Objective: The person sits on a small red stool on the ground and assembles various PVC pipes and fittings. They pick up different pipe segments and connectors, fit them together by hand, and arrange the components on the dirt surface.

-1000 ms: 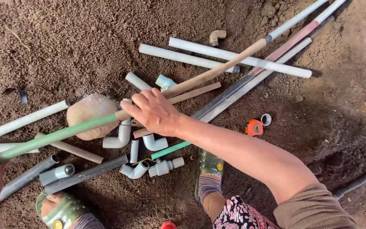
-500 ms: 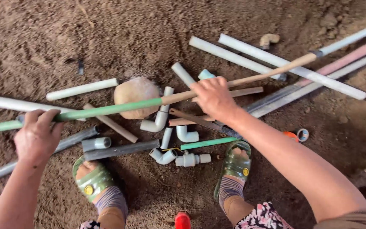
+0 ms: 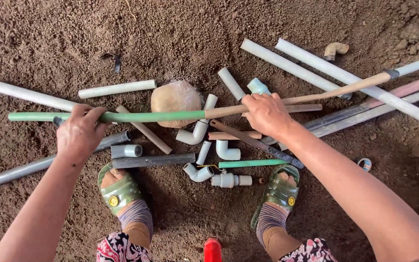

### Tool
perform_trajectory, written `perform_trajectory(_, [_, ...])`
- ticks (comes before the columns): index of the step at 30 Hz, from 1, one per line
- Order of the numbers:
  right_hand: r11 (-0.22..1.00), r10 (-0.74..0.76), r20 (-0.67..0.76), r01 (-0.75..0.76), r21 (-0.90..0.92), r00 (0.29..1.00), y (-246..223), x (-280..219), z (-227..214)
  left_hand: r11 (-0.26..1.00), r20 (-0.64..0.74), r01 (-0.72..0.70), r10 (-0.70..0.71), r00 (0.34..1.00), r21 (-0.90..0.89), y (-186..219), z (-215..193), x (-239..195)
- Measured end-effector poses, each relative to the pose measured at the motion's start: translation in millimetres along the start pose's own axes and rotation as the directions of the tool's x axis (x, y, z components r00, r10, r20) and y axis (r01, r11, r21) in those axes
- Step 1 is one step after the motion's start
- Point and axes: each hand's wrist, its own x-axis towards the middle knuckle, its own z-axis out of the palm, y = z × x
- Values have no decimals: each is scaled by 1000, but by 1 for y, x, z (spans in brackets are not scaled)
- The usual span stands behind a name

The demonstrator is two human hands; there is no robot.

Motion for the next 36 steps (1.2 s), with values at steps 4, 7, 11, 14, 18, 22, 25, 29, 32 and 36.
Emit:
perform_trajectory(4, [993, 119, 344, -113, -37, 931, -25, 20, -31, 992, -179, -123, 116, 977, -26, -1, 14, 1])
perform_trajectory(7, [995, 99, 403, -85, -53, 910, -30, 32, -26, 998, -74, -54, 51, 996, -36, 9, 2, -4])
perform_trajectory(11, [988, 56, 282, -13, -152, 958, -19, 30, -8, 995, -139, -85, 78, 987, -42, 6, 7, -2])
perform_trajectory(14, [978, -54, 104, 73, -197, 993, -12, 27, 3, 992, -162, -118, 108, 981, -53, 10, 3, -4])
perform_trajectory(18, [985, 37, 135, -14, -170, 990, -23, 26, -16, 985, -180, -163, 152, 972, -48, 21, -3, -9])
perform_trajectory(22, [989, -72, -181, 47, -138, 981, -20, 16, -6, 923, -366, -363, 296, 882, -125, 53, -24, -34])
perform_trajectory(25, [993, -74, -164, 58, -101, 984, -36, 13, -17, 855, -597, -505, 343, 725, -122, 68, 2, -19])
perform_trajectory(29, [989, -137, -251, 115, -97, 958, -52, 26, -5, 716, -505, -539, 297, 810, -443, 124, -43, -42])
perform_trajectory(32, [990, -100, -178, 116, 81, 979, -52, 26, -4, 439, -240, -336, 261, 935, -834, 151, -56, -63])
perform_trajectory(36, [995, -61, -23, 63, 82, 998, -56, 15, -20, 262, 29, -43, 263, 964, -964, 157, -33, -77])
